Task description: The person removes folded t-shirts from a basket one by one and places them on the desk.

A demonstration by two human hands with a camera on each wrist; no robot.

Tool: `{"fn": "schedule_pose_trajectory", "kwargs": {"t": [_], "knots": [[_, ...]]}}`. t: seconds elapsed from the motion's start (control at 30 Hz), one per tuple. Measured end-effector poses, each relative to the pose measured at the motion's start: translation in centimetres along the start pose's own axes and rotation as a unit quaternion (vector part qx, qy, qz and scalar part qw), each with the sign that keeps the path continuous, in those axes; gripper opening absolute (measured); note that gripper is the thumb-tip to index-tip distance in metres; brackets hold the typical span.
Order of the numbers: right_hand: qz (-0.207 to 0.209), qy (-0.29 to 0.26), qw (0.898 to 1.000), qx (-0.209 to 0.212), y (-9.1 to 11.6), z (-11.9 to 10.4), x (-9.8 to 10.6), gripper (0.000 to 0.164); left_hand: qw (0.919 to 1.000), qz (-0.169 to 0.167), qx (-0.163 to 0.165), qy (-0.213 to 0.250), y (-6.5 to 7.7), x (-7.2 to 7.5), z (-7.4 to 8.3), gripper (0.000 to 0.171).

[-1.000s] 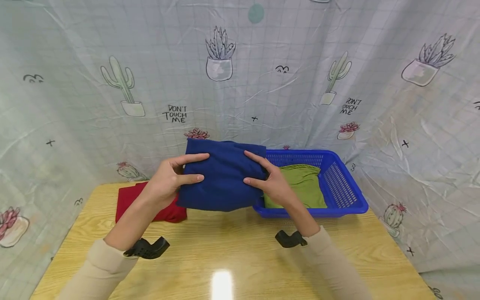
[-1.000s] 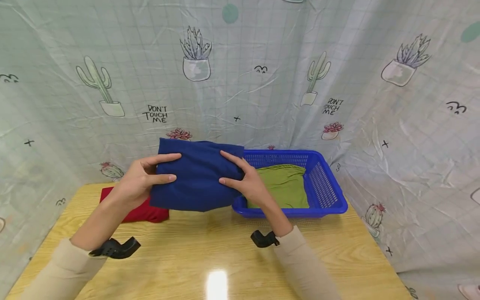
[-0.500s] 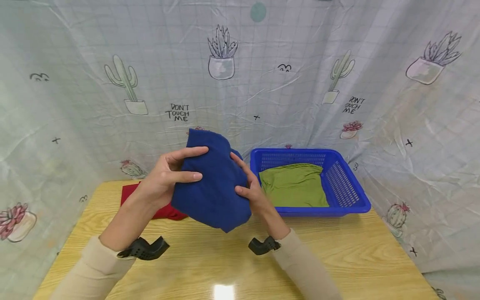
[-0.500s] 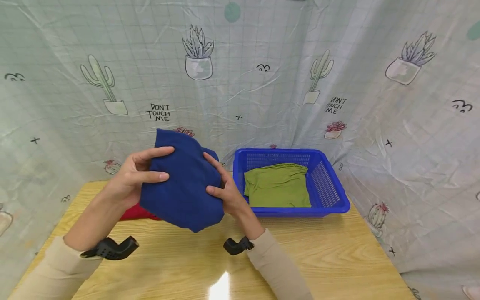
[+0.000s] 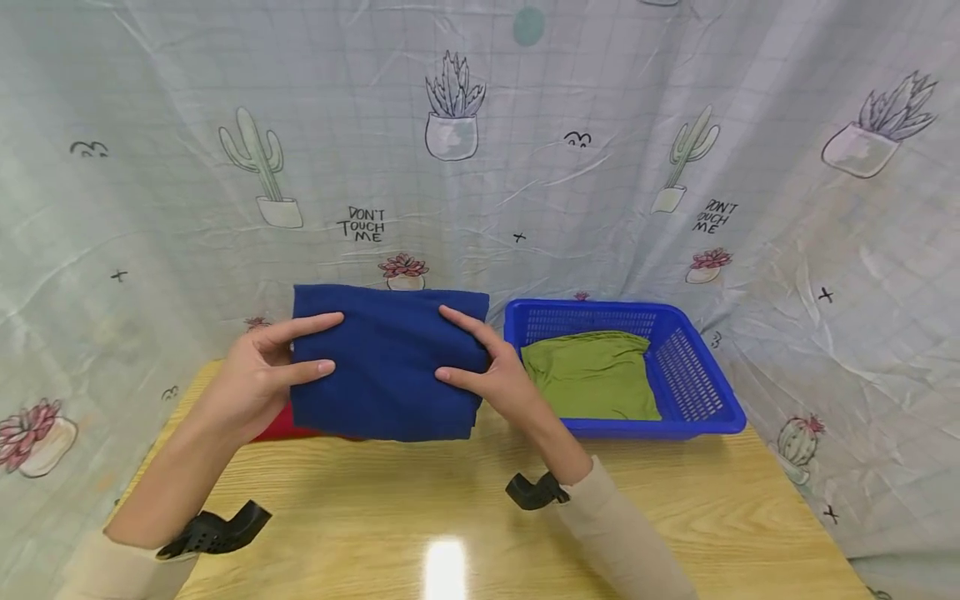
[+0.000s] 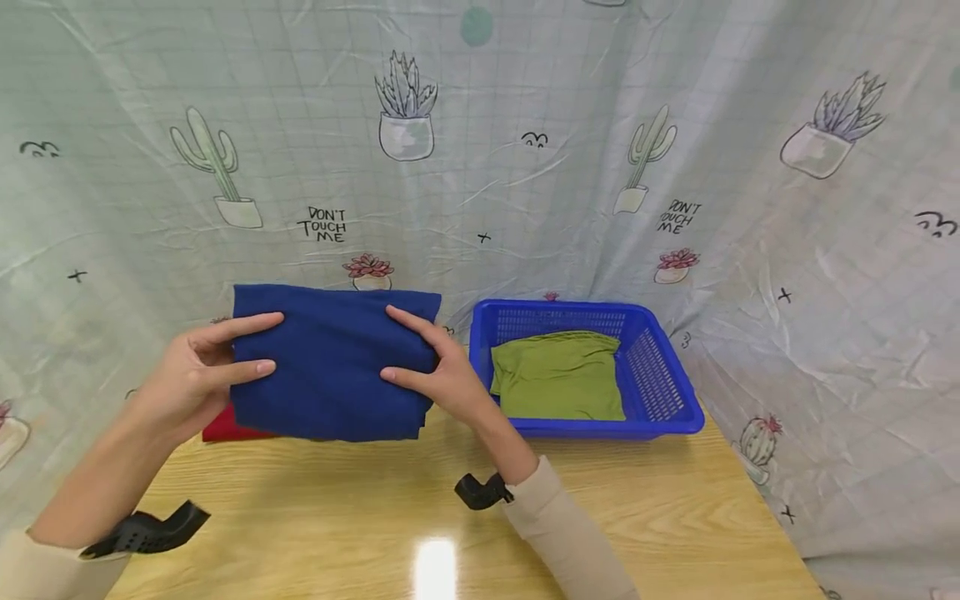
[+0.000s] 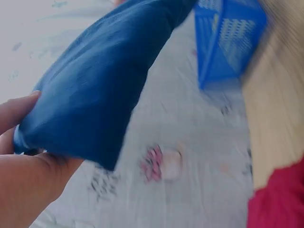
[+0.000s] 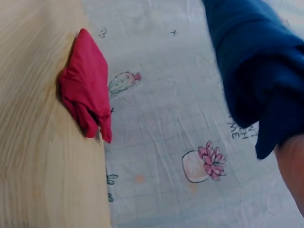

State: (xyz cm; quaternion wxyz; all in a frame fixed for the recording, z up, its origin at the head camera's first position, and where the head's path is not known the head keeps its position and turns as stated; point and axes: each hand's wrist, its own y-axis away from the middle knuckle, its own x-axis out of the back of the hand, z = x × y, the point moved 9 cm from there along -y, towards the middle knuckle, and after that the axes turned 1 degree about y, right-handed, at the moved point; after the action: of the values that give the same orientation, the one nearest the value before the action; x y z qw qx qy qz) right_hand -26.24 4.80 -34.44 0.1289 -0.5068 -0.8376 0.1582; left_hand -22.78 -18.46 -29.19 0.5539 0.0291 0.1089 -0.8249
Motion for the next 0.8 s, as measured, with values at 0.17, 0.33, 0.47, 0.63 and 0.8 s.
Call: {"fn": "schedule_pose_trajectory", "kwargs": {"t": [0.17,0.33,0.47,0.63,0.8], "knots": [[-0.002,0.1,0.995,-0.006,-0.1,0.1,-0.7,0.074,0.9948,0.04,0.019,-0.092,1.6,2.6,-1.2,0.054],[-0.008,0.146,0.989,0.003,-0.3,0.3,-1.8,0.072,0.9887,0.051,0.045,-0.133,2.6,4.4,-2.2,0.055],[-0.003,0.166,0.986,0.012,-0.4,0.9,-2.7,0.072,0.988,0.055,0.048,-0.136,3.1,5.3,-3.0,0.055],[-0.008,0.172,0.985,0.003,-0.3,2.2,-3.9,0.073,0.9827,0.067,0.083,-0.151,3.9,6.5,-4.4,0.056],[-0.014,0.19,0.981,-0.026,-0.3,3.6,-5.0,0.074,0.9798,0.069,0.095,-0.162,4.6,7.7,-5.3,0.056]]}}
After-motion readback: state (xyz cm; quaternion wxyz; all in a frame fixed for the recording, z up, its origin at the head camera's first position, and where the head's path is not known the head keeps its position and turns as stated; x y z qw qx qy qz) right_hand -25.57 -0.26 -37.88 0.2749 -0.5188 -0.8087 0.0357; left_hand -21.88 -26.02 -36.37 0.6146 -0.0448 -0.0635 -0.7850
